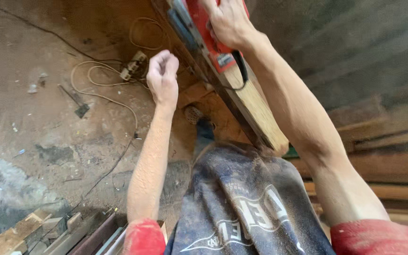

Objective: The person uses a circular saw to cut a long wooden plank, then moves the cut piece aside. They pick up another plank and use an electric planer to smooth its surface, generating sawdust. The person flips the plank and continues planing the opposite side.

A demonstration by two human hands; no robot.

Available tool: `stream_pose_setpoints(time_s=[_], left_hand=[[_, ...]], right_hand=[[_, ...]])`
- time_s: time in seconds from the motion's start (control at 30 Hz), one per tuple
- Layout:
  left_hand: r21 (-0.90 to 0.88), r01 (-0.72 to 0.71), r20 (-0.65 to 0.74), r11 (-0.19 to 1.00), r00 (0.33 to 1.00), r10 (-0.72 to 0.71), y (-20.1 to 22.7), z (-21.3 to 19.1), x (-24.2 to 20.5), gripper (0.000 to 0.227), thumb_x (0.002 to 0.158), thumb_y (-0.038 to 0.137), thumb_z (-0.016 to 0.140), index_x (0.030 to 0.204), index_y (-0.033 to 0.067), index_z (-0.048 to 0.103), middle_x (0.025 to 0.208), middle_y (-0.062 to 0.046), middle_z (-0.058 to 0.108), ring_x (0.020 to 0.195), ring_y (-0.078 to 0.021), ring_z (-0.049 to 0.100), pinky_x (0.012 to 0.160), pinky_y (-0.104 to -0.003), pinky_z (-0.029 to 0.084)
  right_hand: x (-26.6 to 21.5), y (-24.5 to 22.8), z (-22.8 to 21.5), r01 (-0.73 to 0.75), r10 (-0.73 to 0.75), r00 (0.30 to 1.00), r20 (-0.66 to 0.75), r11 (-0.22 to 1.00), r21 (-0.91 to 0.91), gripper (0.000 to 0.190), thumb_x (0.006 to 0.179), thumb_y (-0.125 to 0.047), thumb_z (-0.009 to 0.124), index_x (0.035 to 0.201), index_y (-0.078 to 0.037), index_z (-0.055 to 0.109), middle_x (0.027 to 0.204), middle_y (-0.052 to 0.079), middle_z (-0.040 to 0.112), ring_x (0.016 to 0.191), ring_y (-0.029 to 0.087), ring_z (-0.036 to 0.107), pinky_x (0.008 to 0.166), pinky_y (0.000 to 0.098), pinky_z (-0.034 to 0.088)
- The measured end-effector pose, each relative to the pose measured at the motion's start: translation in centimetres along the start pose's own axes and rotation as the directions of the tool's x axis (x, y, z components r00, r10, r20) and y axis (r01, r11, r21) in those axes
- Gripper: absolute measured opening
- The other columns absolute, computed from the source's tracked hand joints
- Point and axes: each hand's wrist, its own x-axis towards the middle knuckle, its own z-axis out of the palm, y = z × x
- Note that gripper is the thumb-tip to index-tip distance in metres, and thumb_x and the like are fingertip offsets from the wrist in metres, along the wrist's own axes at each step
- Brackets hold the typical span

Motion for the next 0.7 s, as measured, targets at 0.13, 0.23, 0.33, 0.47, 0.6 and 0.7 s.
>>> stream_pose_setpoints(time_s=[0.13,0.23,0.33,0.47,0.6,0.7], left_hand=[[0.2,-0.223,0.071,0.954,0.974,0.213,1.7,5.1,-3.0,0.04,0.097,0.026,0.074,0.126,0.0006,0.065,0.114,-0.004,0.068,0.099,-0.0134,0.067,0.088,-0.028,0.057],[0.305,-0.382,0.156,0.872,0.924,0.35,1.4,9.2,-7.0,0.039,0.097,0.033,0.071,0.122,0.0047,0.063,0.12,-0.008,0.058,0.103,-0.02,0.061,0.085,-0.036,0.057],[0.325,-0.491,0.333,0.808,0.859,0.388,1.1,12.7,-11.9,0.035,0.092,0.038,0.069,0.11,0.0085,0.066,0.109,-0.01,0.061,0.1,-0.0237,0.061,0.085,-0.043,0.058],[0.034,-0.537,0.678,0.843,0.632,0.375,1.5,16.2,-20.3,0.028,0.093,0.031,0.069,0.106,0.0072,0.068,0.103,-0.011,0.072,0.097,-0.0204,0.07,0.084,-0.037,0.06],[0.037,-0.608,0.602,0.793,0.647,0.468,2.4,17.5,-24.5,0.022,0.086,0.029,0.076,0.092,0.0077,0.071,0.092,-0.008,0.072,0.091,-0.0236,0.07,0.083,-0.037,0.058],[0.053,-0.537,0.585,0.842,0.7,0.41,2.5,18.2,-23.4,0.025,0.085,0.029,0.078,0.085,0.0056,0.071,0.084,-0.009,0.07,0.079,-0.0226,0.07,0.072,-0.035,0.058]], right_hand=[[-9.6,-6.7,-7.8,-0.42,0.451,0.886,0.103,0.69,0.59,0.039,0.113,-0.029,0.051,0.142,-0.002,0.054,0.123,0.024,0.067,0.115,0.038,0.066,0.101,0.0479,0.052],[-17.1,-11.7,-14.2,-0.526,0.527,0.831,0.179,0.638,0.562,0.051,0.114,-0.037,0.047,0.149,-0.002,0.049,0.129,0.023,0.065,0.12,0.032,0.065,0.102,0.0448,0.05],[-24.7,-16.6,-18.9,-0.802,0.722,0.562,0.402,0.359,0.477,0.057,0.101,-0.035,0.05,0.15,-0.006,0.049,0.081,0.009,0.066,0.072,0.016,0.062,0.072,0.0328,0.053],[-33.8,-20.2,-22.1,-0.852,0.771,0.431,0.47,0.175,0.493,0.061,0.096,-0.035,0.052,0.15,-0.007,0.05,0.069,0.004,0.063,0.059,0.011,0.057,0.057,0.0292,0.051],[-38.6,-20.5,-21.7,-0.832,0.772,0.412,0.485,0.101,0.546,0.062,0.094,-0.043,0.055,0.144,-0.006,0.053,0.068,0.002,0.063,0.056,0.01,0.057,0.051,0.0278,0.048],[-39.5,-19.7,-21.1,-0.83,0.76,0.442,0.476,0.145,0.539,0.063,0.094,-0.048,0.056,0.141,-0.006,0.056,0.067,0.002,0.063,0.055,0.01,0.057,0.051,0.0278,0.048]])
